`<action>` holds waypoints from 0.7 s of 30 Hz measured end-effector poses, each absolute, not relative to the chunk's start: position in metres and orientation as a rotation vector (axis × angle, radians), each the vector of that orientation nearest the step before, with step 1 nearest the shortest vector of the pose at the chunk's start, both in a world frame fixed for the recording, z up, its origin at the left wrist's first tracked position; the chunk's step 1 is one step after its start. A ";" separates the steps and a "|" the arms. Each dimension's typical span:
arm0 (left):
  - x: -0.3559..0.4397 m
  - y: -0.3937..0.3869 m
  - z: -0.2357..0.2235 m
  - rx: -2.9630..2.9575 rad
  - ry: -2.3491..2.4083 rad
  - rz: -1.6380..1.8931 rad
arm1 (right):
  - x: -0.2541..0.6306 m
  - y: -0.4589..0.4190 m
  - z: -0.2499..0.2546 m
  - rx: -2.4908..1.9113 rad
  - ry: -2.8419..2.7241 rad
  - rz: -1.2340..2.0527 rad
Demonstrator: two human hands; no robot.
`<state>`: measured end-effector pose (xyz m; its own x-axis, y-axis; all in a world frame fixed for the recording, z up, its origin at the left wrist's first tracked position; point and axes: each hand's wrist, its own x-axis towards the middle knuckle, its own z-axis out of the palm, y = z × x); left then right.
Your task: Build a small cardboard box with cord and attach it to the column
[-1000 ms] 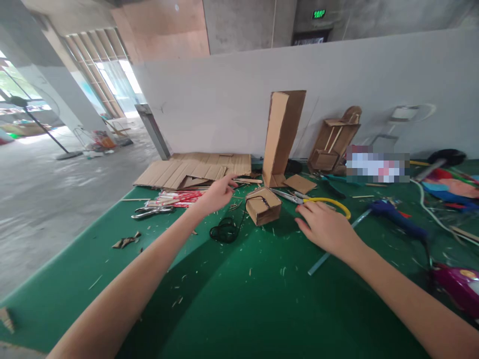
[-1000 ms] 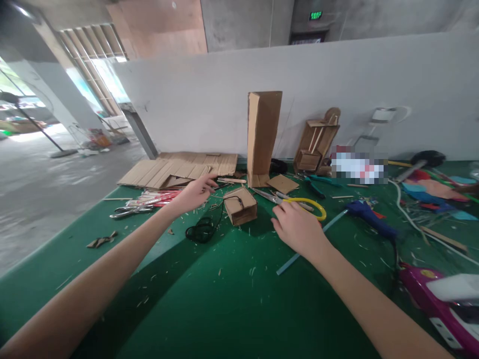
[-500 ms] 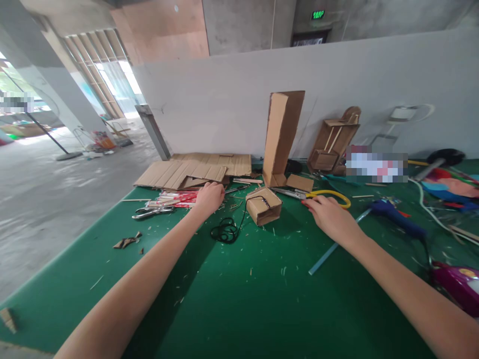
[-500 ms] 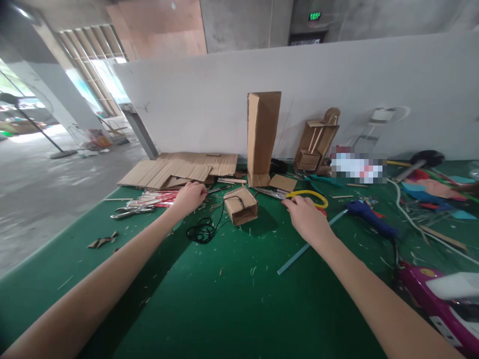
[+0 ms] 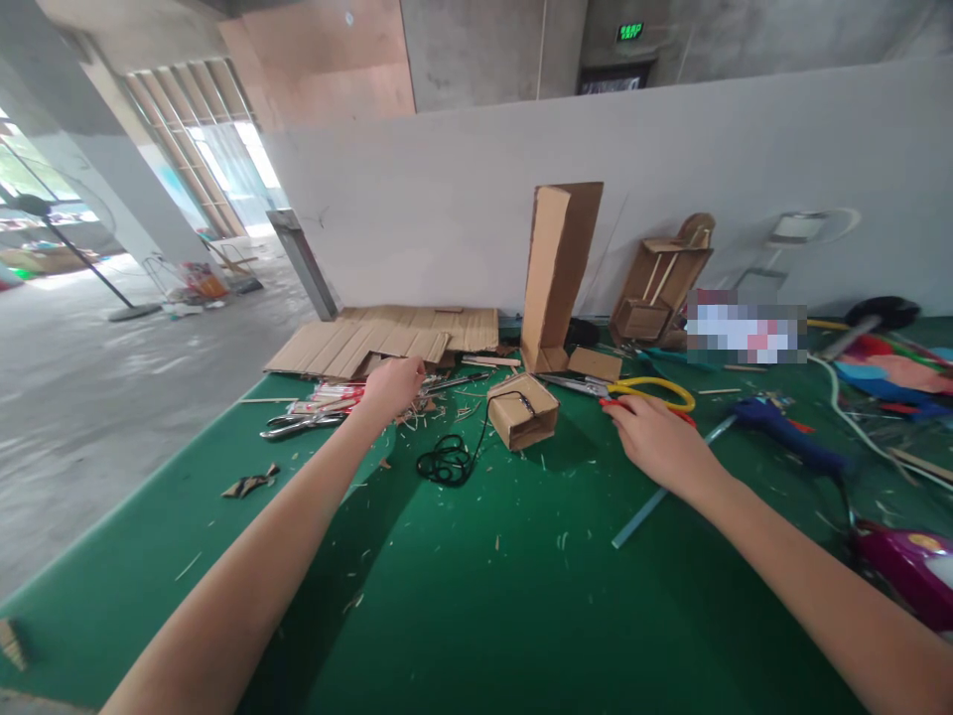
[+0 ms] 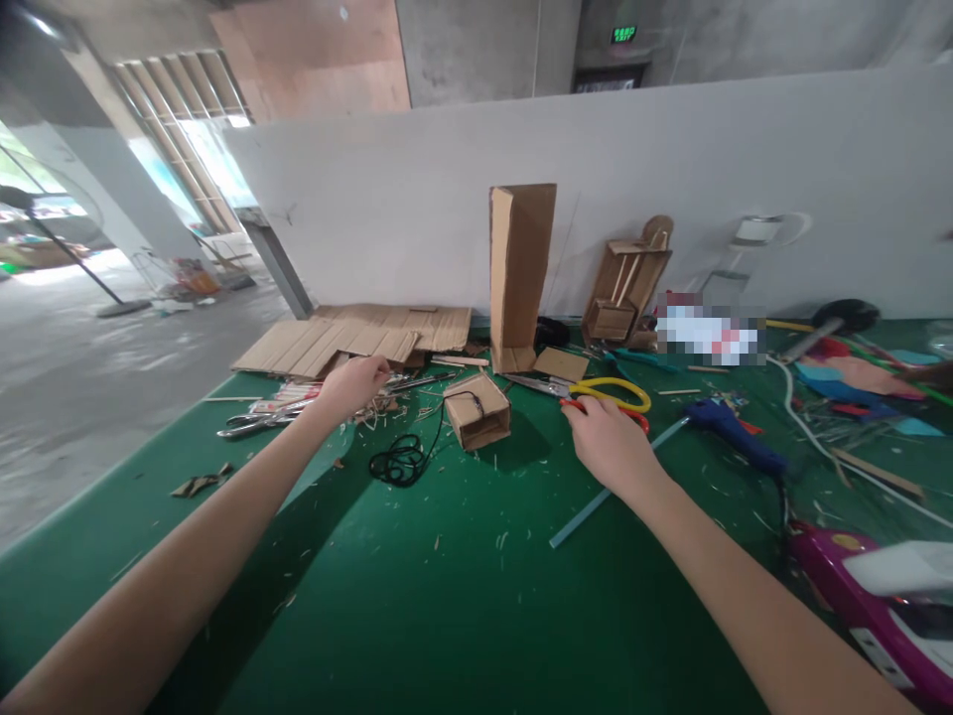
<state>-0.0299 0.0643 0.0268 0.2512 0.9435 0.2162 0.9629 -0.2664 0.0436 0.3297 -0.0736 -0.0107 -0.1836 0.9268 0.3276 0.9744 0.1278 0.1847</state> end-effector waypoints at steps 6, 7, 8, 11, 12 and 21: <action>-0.024 0.069 0.026 -2.555 -1.690 -0.544 | 0.315 -0.079 -0.001 -1.785 -2.308 -0.543; -0.023 0.070 0.027 -2.588 -1.651 -0.583 | 0.313 -0.079 0.001 -1.762 -2.312 -0.531; -0.022 0.070 0.028 -2.619 -1.614 -0.614 | 0.311 -0.079 0.002 -1.744 -2.311 -0.519; -0.023 0.070 0.034 -2.700 -1.528 -0.691 | 0.311 -0.079 0.003 -1.707 -2.298 -0.487; -0.025 0.069 0.037 -2.741 -1.511 -0.742 | 0.312 -0.079 0.002 -1.693 -2.295 -0.473; -0.047 0.052 0.072 -2.821 -1.462 -0.690 | 0.317 -0.081 0.009 -1.750 -2.280 -0.404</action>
